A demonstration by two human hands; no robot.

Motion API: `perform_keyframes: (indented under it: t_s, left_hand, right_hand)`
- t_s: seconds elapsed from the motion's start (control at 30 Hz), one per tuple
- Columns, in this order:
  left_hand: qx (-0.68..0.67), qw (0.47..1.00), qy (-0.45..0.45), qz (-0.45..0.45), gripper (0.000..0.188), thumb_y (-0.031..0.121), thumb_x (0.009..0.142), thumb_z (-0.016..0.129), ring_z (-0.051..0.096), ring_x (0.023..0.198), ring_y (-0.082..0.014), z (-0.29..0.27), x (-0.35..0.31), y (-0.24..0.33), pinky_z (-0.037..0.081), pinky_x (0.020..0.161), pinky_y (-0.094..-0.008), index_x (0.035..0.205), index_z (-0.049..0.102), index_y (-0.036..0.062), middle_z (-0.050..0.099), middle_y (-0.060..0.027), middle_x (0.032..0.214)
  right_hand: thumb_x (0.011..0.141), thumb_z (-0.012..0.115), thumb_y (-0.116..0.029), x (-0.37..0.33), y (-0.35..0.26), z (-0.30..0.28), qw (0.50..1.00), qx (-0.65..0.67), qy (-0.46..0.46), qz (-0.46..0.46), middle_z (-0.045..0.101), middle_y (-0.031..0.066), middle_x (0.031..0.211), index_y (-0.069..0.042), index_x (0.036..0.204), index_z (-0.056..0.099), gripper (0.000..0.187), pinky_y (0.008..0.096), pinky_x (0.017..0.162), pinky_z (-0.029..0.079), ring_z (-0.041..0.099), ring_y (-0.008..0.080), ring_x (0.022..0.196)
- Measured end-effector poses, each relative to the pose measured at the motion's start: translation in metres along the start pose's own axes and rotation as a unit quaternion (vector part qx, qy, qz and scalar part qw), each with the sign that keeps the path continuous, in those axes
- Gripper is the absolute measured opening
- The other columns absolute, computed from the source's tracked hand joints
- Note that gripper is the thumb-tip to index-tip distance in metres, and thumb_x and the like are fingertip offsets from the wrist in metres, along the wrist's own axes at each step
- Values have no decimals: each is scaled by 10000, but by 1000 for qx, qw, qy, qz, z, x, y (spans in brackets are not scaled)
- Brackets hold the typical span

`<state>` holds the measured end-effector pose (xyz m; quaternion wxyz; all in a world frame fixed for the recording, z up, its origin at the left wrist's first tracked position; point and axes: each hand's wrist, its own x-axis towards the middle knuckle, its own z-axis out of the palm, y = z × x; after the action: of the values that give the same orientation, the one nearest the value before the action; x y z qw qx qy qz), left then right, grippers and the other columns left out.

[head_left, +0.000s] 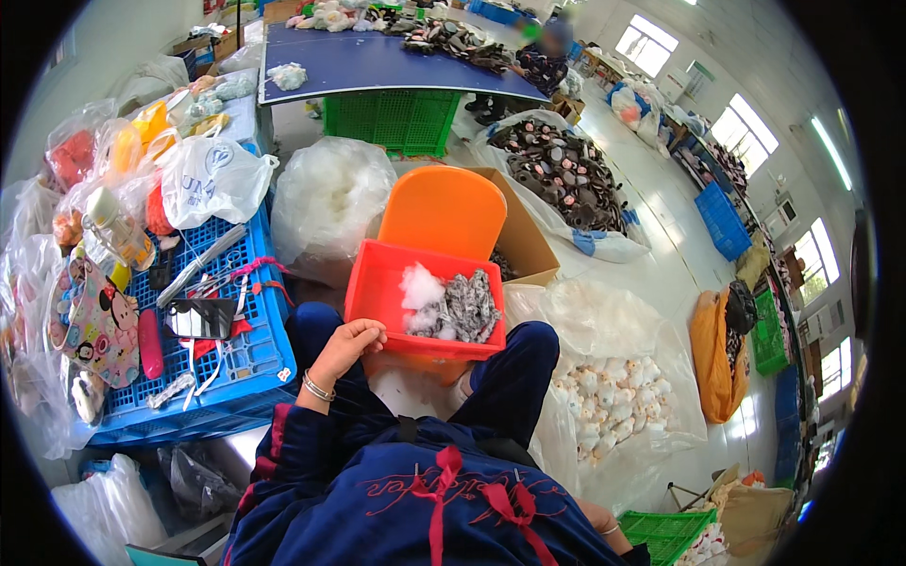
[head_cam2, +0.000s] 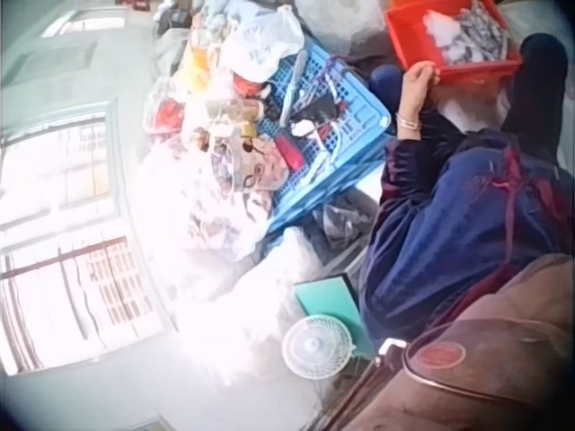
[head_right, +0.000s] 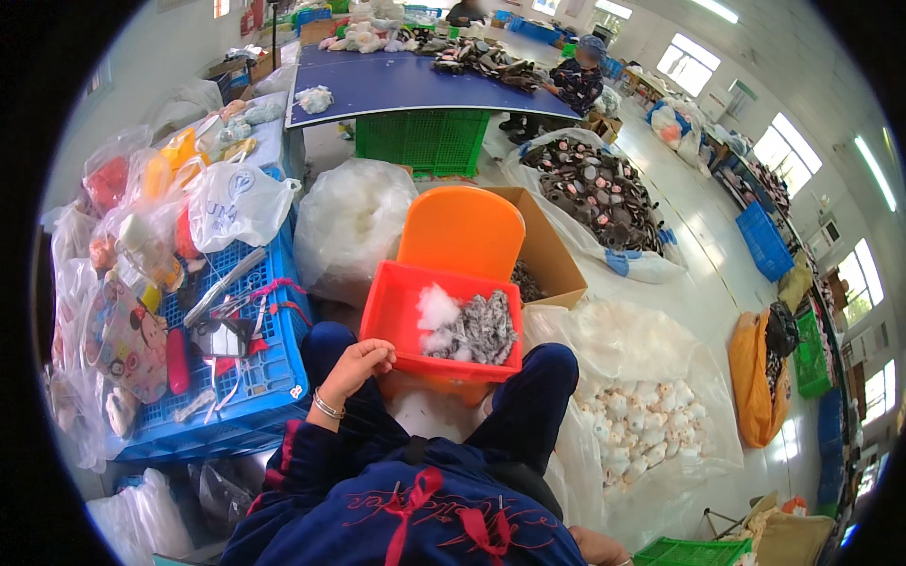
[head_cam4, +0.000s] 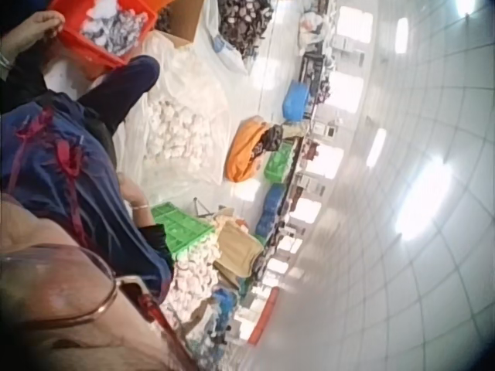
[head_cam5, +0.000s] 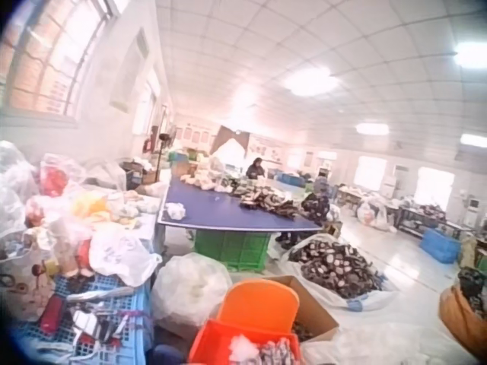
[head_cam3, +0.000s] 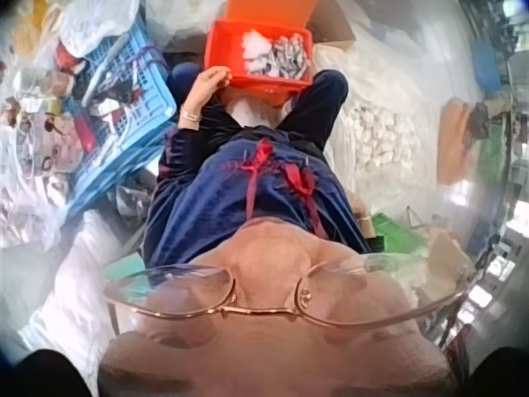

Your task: The person sits on the floor and uses a metal tool to insert white cotton into a grey and white patterned fabric tube. The person repeatedly picks up cotton, inserts it into the tube, and adjusts the fabric while working over a red tray.

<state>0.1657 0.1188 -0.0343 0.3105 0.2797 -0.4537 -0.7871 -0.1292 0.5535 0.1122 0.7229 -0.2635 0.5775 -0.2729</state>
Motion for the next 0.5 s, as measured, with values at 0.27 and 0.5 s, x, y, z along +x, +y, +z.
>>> perform_keyframes:
  t_s: [0.27, 0.5]
  left_hand:
    - [36, 999, -3, -17, 174, 130, 976, 547, 608, 790, -95, 6, 1, 4, 496, 738, -218, 1052, 651, 13, 668, -33, 915]
    - [26, 1000, -12, -12, 174, 118, 966, 552, 617, 800, -107, 5, 2, 4, 492, 738, -220, 1051, 646, -1, 668, -50, 918]
  right_hand:
    - [840, 735, -158, -9, 4, 6, 1000, 19, 14, 16, 673, 78, 1117, 45, 1113, 655, 349, 288, 886, 483, 600, 143, 994]
    - [866, 732, -173, -9, -25, 20, 999, 31, 14, -6, 663, 55, 1158, 52, 1182, 630, 401, 278, 909, 477, 583, 121, 1027]
